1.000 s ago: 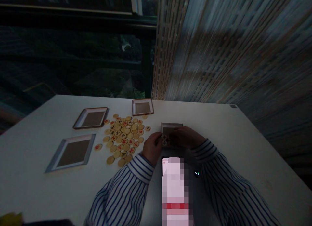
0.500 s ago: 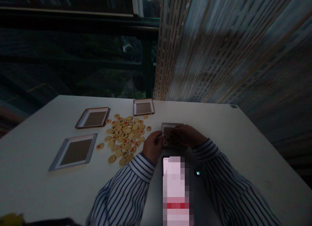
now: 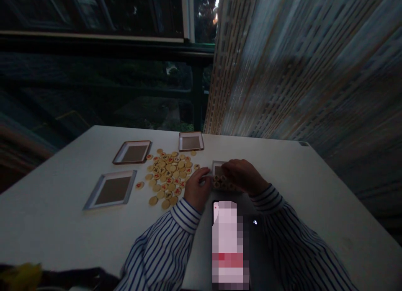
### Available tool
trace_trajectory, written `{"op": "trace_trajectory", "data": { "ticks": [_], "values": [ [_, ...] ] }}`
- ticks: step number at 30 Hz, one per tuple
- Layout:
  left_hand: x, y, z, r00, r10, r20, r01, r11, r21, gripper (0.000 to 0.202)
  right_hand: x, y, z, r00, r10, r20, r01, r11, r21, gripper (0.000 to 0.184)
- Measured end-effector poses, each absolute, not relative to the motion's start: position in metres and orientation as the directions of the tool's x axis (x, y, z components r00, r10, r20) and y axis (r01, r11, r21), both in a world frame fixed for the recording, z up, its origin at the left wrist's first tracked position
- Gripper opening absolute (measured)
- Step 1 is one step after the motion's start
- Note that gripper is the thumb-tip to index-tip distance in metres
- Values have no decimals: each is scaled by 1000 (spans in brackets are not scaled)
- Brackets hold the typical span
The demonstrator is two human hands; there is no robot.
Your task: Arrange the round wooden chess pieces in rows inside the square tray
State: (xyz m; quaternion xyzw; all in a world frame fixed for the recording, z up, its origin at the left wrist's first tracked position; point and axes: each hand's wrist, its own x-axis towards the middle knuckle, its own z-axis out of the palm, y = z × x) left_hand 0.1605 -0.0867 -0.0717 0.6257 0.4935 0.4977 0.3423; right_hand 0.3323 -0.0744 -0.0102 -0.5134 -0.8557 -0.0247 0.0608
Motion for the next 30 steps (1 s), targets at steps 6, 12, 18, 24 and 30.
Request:
{"op": "trace_trajectory", "data": {
  "ticks": [6,12,18,24,30],
  "values": [
    [141,-100,-60,24,948,316,263,-311,913,23,323,-81,-7,-476,857,196,871,490,-24,24],
    [102,-112,-56,-47,921,388,386,-342,857,21,307,-86,-2,-534,822,197,835,550,-29,22],
    [59,-118,-61,-84,858,507,588,-368,720,19,287,-89,1,-618,765,182,776,631,-17,22],
    [25,-120,-84,-29,761,648,751,-411,517,17,263,-94,0,-662,733,157,739,673,-30,19],
    [19,-125,-100,106,674,731,781,-511,358,20,236,-99,-9,-739,667,95,664,745,-60,20]
  ]
}}
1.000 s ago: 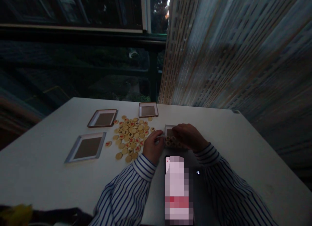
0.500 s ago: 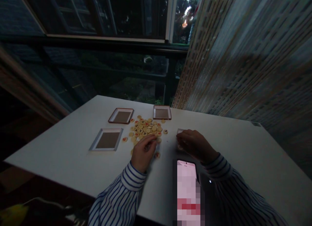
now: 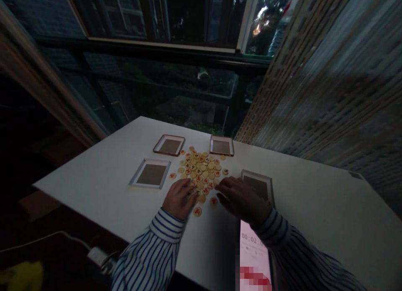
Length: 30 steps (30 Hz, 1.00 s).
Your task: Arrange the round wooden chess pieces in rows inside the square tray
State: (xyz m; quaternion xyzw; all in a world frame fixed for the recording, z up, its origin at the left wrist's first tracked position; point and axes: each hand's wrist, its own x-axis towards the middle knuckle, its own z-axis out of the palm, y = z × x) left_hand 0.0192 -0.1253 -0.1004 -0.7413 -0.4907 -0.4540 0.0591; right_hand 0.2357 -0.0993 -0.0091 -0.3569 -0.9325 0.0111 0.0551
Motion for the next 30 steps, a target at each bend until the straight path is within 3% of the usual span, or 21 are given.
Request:
{"op": "trace_trajectory", "data": {
  "ticks": [9,20,24,30],
  "values": [
    [18,-132,-113,175,699,694,802,-509,311,19,206,-103,-39,-796,600,81,598,800,-54,20],
    [18,-139,-117,184,708,682,824,-489,285,16,203,-101,-40,-804,595,13,593,803,-52,20],
    [17,-139,-116,194,712,674,837,-478,264,22,202,-101,-40,-796,606,16,604,795,-53,21],
    [18,-139,-116,179,704,687,835,-478,272,15,202,-101,-40,-800,599,33,597,801,-42,19]
  ]
}}
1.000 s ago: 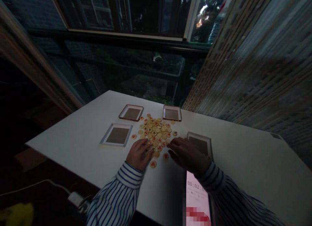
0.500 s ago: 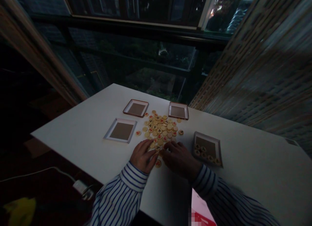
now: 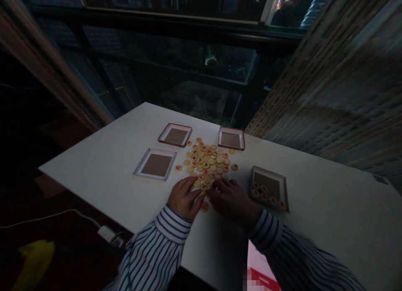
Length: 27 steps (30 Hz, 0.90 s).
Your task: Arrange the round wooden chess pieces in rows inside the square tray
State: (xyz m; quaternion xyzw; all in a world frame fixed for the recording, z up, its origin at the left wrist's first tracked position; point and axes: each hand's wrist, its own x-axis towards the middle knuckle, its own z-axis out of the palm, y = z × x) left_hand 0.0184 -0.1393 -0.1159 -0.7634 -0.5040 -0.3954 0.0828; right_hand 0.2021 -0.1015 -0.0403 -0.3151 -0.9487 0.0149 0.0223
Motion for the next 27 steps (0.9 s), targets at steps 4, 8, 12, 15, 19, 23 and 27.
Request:
{"op": "trace_trajectory", "data": {
  "ticks": [4,8,12,15,19,23,27],
  "values": [
    [19,-139,-114,169,723,670,833,-468,295,14,203,-102,-41,-801,596,57,594,803,-50,19],
    [20,-137,-111,140,757,638,836,-435,334,19,202,-101,-43,-787,611,86,609,792,-48,20],
    [23,-132,-106,91,780,619,845,-390,367,19,202,-98,-47,-764,634,121,632,773,-57,20],
    [25,-127,-103,85,797,598,850,-372,374,21,203,-97,-49,-753,644,136,641,764,-66,23],
    [26,-124,-100,95,835,542,860,-343,377,22,204,-96,-50,-732,665,146,661,746,-82,25],
    [25,-122,-100,107,849,517,870,-332,365,23,206,-95,-51,-722,673,159,667,738,-99,25],
    [25,-120,-101,115,846,521,874,-335,351,24,207,-95,-52,-720,673,169,665,739,-108,25]
  ]
}}
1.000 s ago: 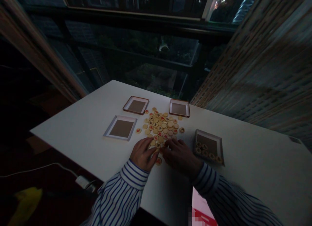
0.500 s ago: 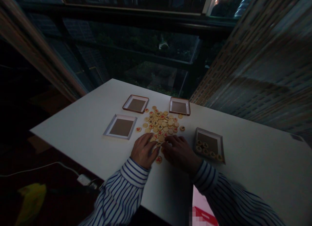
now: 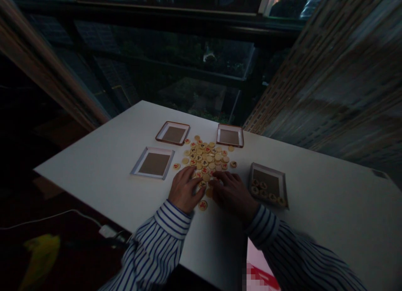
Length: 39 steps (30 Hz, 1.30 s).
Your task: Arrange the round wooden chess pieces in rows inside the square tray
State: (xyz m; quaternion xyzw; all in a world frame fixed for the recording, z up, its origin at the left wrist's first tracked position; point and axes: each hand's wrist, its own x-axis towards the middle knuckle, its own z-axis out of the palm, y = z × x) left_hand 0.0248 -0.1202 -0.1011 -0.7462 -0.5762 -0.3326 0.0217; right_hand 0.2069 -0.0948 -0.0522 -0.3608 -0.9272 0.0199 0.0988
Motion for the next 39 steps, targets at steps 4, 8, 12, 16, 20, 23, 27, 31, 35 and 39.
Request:
{"op": "trace_trajectory", "data": {
  "ticks": [4,8,12,16,20,23,27,31,35,39],
  "values": [
    [26,-119,-97,106,861,497,886,-309,345,22,207,-95,-53,-715,676,180,666,736,-117,25],
    [28,-119,-93,100,868,486,898,-289,332,24,206,-96,-52,-718,674,171,663,738,-126,26],
    [29,-118,-92,94,887,453,906,-264,330,24,206,-96,-51,-717,678,160,666,734,-128,25],
    [30,-117,-89,91,907,411,913,-240,329,25,206,-96,-51,-711,684,167,671,730,-134,24],
    [31,-116,-88,88,912,400,913,-234,333,25,207,-96,-51,-705,689,167,675,724,-141,25],
    [30,-116,-89,92,904,418,910,-246,332,24,207,-95,-51,-705,688,173,672,726,-145,27],
    [29,-117,-89,99,897,431,905,-260,335,23,208,-94,-50,-705,688,171,671,725,-154,25],
    [29,-118,-87,91,883,461,904,-268,333,23,209,-94,-51,-696,690,199,668,724,-173,24],
    [29,-119,-84,90,847,524,893,-302,335,22,209,-93,-51,-687,685,242,661,728,-184,24],
    [30,-119,-80,85,812,577,885,-328,331,21,210,-93,-52,-671,686,281,664,725,-185,24]
  ]
}}
